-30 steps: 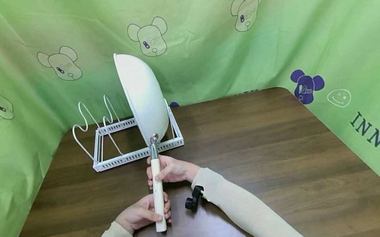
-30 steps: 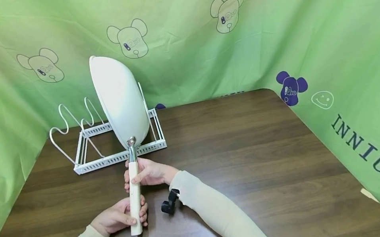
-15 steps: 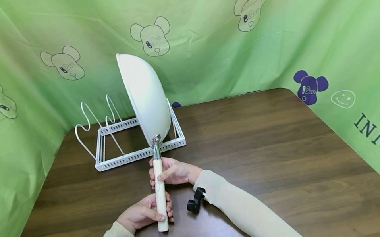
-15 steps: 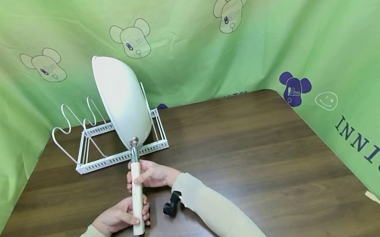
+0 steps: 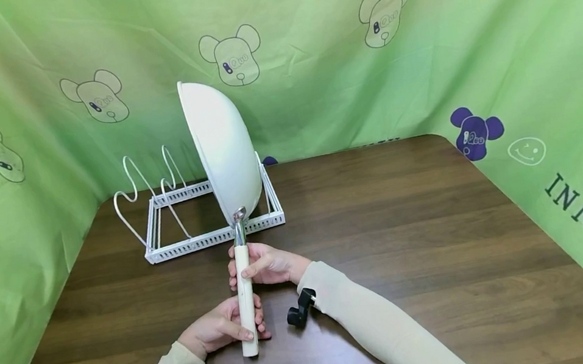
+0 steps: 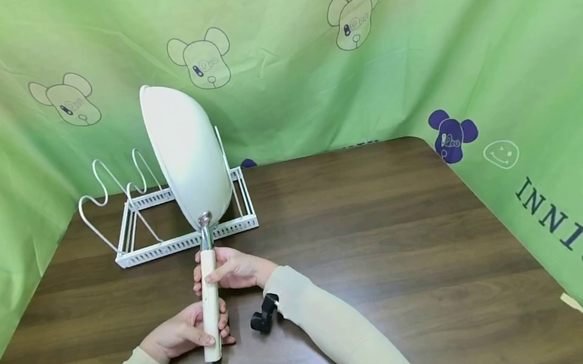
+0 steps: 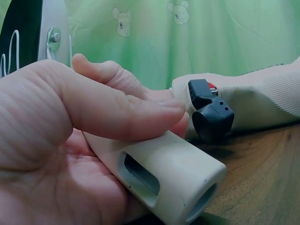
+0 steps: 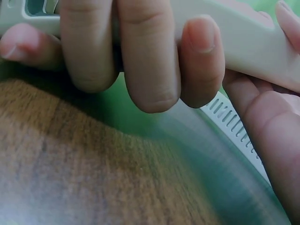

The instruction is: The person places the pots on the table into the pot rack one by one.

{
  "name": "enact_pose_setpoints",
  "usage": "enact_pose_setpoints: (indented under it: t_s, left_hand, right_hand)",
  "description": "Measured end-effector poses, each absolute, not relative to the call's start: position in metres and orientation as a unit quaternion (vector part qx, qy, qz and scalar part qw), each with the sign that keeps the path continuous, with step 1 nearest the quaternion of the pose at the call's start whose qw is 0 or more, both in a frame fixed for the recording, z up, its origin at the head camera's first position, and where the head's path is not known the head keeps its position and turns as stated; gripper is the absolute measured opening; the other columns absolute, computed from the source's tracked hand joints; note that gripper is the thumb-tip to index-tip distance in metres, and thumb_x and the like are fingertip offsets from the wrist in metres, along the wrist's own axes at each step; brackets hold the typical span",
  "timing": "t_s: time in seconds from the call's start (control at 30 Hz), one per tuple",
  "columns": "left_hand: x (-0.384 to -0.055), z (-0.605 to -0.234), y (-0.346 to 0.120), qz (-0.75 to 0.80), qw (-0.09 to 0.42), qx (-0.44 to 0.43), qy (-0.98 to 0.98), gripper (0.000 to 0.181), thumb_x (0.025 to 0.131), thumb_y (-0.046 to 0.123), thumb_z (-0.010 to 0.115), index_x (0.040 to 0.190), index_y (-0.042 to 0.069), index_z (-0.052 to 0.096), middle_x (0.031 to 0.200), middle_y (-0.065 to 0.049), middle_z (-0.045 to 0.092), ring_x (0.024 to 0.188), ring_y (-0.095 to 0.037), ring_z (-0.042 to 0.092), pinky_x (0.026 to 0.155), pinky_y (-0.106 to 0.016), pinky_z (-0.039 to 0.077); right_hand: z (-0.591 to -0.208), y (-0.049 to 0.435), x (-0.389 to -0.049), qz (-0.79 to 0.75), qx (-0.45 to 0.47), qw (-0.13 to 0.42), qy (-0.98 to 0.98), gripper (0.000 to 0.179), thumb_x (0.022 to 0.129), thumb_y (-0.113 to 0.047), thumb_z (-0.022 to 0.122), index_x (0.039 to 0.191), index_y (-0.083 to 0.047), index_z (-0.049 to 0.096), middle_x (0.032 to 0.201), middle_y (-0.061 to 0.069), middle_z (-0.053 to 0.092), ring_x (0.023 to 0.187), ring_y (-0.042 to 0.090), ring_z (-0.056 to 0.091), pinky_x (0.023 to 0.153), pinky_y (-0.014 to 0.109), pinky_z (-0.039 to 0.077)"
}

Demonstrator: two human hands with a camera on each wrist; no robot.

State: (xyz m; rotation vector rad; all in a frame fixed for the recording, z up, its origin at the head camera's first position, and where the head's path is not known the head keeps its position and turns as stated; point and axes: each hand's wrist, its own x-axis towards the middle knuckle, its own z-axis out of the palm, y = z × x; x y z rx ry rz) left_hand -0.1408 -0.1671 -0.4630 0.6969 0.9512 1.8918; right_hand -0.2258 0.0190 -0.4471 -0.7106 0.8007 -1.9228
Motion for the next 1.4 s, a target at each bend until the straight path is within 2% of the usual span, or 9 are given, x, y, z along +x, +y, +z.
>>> enact_pose_setpoints:
  t_s: [0.27, 0.5, 0.7, 0.8, 0.93, 1.03, 1.13, 1.27, 1.4]
  left_hand:
    - [-0.137, -0.462, -0.168, 0.760, 0.430, 0.267, 0.409, 0.042, 0.085, -0.011, 0.066, 0.117, 0.010, 0.047, 0.102, -0.001, 0.064, 0.102, -0.019, 0.066, 0.099, -0.035, 0.050]
    - [-0.138, -0.461, -0.166, 0.761, 0.409, 0.234, 0.446, 0.039, 0.085, -0.010, 0.066, 0.115, 0.008, 0.048, 0.097, 0.000, 0.065, 0.096, -0.019, 0.068, 0.094, -0.037, 0.053]
    - [-0.137, -0.457, -0.168, 0.754, 0.366, 0.182, 0.515, 0.039, 0.086, -0.002, 0.071, 0.114, 0.002, 0.044, 0.094, -0.003, 0.062, 0.088, -0.015, 0.066, 0.090, -0.038, 0.056]
    - [-0.137, -0.456, -0.170, 0.743, 0.356, 0.172, 0.541, 0.040, 0.087, 0.000, 0.072, 0.114, 0.000, 0.042, 0.093, -0.003, 0.062, 0.086, -0.015, 0.066, 0.087, -0.036, 0.056]
    - [-0.136, -0.451, -0.170, 0.718, 0.339, 0.167, 0.585, 0.041, 0.090, 0.001, 0.068, 0.116, -0.009, 0.038, 0.091, -0.003, 0.062, 0.085, -0.016, 0.066, 0.085, -0.033, 0.056]
    - [-0.136, -0.444, -0.170, 0.677, 0.310, 0.170, 0.646, 0.044, 0.092, 0.004, 0.067, 0.119, -0.013, 0.037, 0.092, -0.005, 0.063, 0.085, -0.017, 0.066, 0.081, -0.032, 0.055]
    - [-0.137, -0.435, -0.171, 0.606, 0.264, 0.181, 0.728, 0.044, 0.091, 0.010, 0.070, 0.117, -0.010, 0.041, 0.091, -0.006, 0.060, 0.083, -0.017, 0.063, 0.075, -0.028, 0.053]
    - [-0.140, -0.421, -0.171, 0.492, 0.194, 0.206, 0.823, 0.048, 0.085, 0.021, 0.078, 0.112, -0.002, 0.045, 0.084, -0.003, 0.056, 0.074, -0.013, 0.055, 0.064, -0.025, 0.047]
    - [-0.143, -0.405, -0.169, 0.409, 0.139, 0.207, 0.878, 0.057, 0.082, 0.025, 0.082, 0.116, -0.004, 0.046, 0.085, -0.002, 0.055, 0.073, -0.012, 0.053, 0.062, -0.024, 0.047]
  right_hand:
    - [-0.450, 0.019, -0.220, -0.786, -0.291, 0.433, 0.333, 0.041, 0.087, 0.018, 0.041, 0.114, -0.013, 0.046, 0.100, 0.005, 0.067, 0.096, 0.023, 0.067, 0.094, 0.035, 0.051]
    - [-0.452, 0.029, -0.213, -0.806, -0.247, 0.394, 0.365, 0.051, 0.087, 0.021, 0.034, 0.125, -0.010, 0.046, 0.114, 0.010, 0.065, 0.106, 0.023, 0.066, 0.098, 0.037, 0.050]
    - [-0.449, 0.051, -0.206, -0.814, -0.202, 0.377, 0.392, 0.054, 0.090, 0.018, 0.034, 0.143, 0.011, 0.023, 0.121, 0.011, 0.059, 0.110, 0.025, 0.062, 0.103, 0.041, 0.047]
    - [-0.449, 0.065, -0.205, -0.814, -0.202, 0.374, 0.396, 0.058, 0.092, 0.016, 0.035, 0.145, 0.016, 0.012, 0.122, 0.013, 0.059, 0.112, 0.028, 0.061, 0.104, 0.044, 0.046]
    - [-0.449, 0.087, -0.204, -0.820, -0.206, 0.363, 0.392, 0.053, 0.094, 0.014, 0.037, 0.144, 0.013, 0.019, 0.122, 0.016, 0.060, 0.114, 0.031, 0.061, 0.103, 0.044, 0.047]
    - [-0.451, 0.106, -0.204, -0.819, -0.220, 0.354, 0.395, 0.046, 0.095, 0.013, 0.035, 0.140, 0.007, 0.031, 0.123, 0.017, 0.060, 0.116, 0.032, 0.061, 0.102, 0.043, 0.048]
    - [-0.453, 0.129, -0.206, -0.811, -0.236, 0.343, 0.412, 0.042, 0.096, 0.014, 0.034, 0.137, 0.003, 0.036, 0.123, 0.018, 0.059, 0.117, 0.032, 0.060, 0.102, 0.043, 0.048]
    - [-0.451, 0.159, -0.207, -0.778, -0.241, 0.324, 0.481, 0.040, 0.098, 0.012, 0.040, 0.137, 0.011, 0.032, 0.122, 0.018, 0.060, 0.115, 0.030, 0.062, 0.100, 0.041, 0.050]
    - [-0.441, 0.184, -0.208, -0.725, -0.230, 0.296, 0.578, 0.046, 0.099, 0.006, 0.050, 0.135, 0.020, 0.026, 0.118, 0.019, 0.063, 0.110, 0.024, 0.065, 0.097, 0.038, 0.052]
